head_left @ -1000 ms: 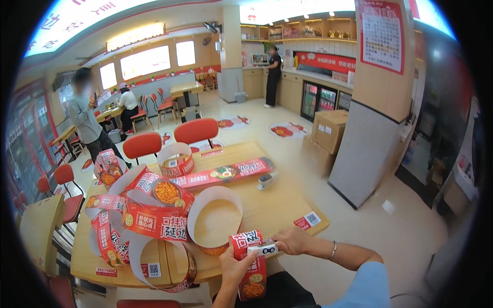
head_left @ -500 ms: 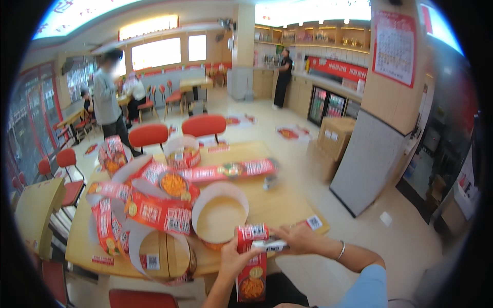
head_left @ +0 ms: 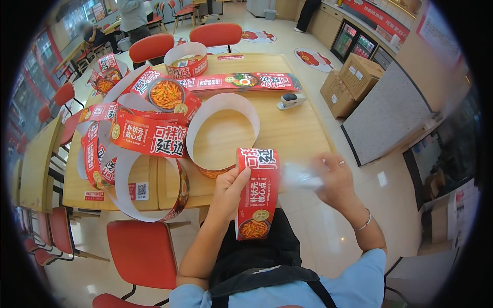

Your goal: The person assembles paper cups by wrapping printed red paper bands around white cup bodies and securing them with a handheld stapler. The person handles multiple cups one at a time, aligns the bands, and staples them in place on a wooden table.

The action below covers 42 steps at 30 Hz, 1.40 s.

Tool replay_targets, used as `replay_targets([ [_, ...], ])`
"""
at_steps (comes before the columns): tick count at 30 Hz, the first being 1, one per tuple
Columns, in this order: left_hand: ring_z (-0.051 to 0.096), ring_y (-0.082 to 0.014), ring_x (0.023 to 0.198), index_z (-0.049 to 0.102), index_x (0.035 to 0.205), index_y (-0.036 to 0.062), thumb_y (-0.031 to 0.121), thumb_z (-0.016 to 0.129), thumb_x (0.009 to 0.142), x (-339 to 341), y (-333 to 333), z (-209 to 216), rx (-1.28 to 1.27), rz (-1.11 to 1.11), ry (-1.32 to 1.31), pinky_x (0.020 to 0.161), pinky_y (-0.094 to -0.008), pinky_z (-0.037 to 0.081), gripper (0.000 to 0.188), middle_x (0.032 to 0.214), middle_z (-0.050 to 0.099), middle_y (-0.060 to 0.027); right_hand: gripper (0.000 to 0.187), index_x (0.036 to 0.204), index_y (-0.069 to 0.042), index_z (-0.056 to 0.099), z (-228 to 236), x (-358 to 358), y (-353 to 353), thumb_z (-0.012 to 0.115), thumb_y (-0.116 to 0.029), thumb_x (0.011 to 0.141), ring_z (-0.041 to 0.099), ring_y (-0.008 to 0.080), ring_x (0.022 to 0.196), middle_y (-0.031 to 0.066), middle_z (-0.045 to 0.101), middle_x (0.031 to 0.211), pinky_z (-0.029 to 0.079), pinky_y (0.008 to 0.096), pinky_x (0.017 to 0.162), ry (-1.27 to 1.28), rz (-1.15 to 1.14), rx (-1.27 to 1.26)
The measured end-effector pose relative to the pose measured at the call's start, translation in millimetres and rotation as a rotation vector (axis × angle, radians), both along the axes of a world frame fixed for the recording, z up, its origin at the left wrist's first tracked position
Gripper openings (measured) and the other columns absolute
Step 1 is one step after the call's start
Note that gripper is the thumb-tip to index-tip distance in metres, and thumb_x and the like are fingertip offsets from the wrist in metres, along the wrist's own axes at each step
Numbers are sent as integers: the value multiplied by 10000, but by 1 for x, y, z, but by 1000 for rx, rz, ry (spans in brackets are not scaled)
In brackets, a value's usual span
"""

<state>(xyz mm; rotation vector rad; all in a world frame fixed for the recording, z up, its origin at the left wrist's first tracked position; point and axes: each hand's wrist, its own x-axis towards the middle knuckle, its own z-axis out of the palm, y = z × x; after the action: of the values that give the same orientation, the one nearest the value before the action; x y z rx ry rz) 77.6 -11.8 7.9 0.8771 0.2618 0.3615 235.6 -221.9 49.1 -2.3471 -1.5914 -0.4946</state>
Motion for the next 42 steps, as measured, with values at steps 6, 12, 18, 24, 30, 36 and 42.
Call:
replay_targets([
  [6, 602, -71, 787, 609, 1114, -11, 199, 507, 982, 22, 16, 26, 285, -96, 19, 705, -236, 496, 269, 943, 670, -46, 437, 1082, -60, 564, -52, 83, 18, 745, -117, 688, 579, 356, 902, 148, 578, 1024, 492, 429, 745, 117, -181, 54],
  [12, 611, -55, 745, 665, 1054, 31, 332, 610, 925, 65, 95, 209, 888, 0, -137, 672, -218, 490, 332, 871, 670, -1, 437, 1122, -39, 552, -86, 125, 36, 736, -169, 747, 579, 353, 923, 155, 582, 1058, 488, 424, 800, 42, -281, -70],
  [18, 667, -88, 736, 619, 1022, 36, 190, 521, 986, -12, 119, 360, 1563, 367, 464, 704, -218, 553, 186, 849, 703, -49, 307, 1092, 1, 599, 65, 23, 69, 650, -130, 820, 613, 326, 832, 146, 642, 927, 507, 401, 765, 538, 604, 334],
  [24, 549, -79, 801, 623, 1068, -33, 217, 595, 938, -30, 276, 291, 2123, -31, 637, 754, -283, 482, 283, 876, 651, -57, 179, 1089, -18, 624, 107, -36, 93, 589, -84, 926, 577, 222, 606, 98, 619, 759, 485, 353, 700, 1136, 1698, 309],
  [30, 640, -323, 796, 657, 928, -8, 136, 641, 804, -108, 377, 167, 1996, -54, 952, 714, -399, 494, 191, 843, 659, -192, 243, 1117, 34, 633, 113, -41, 111, 537, -119, 955, 527, 213, 527, 54, 593, 692, 434, 329, 569, 1350, 1823, 269],
  [36, 605, -342, 984, 571, 1115, -11, 117, 723, 773, -128, 348, 156, 2119, 230, 1161, 800, -388, 482, 396, 1056, 632, -199, 189, 1082, -23, 618, 107, -26, 111, 633, -82, 903, 556, 232, 608, 102, 598, 747, 495, 359, 728, 1402, 1717, 149],
  [42, 490, -312, 1231, 527, 1239, -4, 38, 610, 745, -40, 148, 124, 2386, 261, 538, 1061, -463, 374, 503, 1325, 511, -180, 173, 1026, -21, 668, 76, -29, 134, 670, -129, 890, 537, 228, 749, 76, 569, 846, 438, 347, 692, 1625, 1515, 102],
])
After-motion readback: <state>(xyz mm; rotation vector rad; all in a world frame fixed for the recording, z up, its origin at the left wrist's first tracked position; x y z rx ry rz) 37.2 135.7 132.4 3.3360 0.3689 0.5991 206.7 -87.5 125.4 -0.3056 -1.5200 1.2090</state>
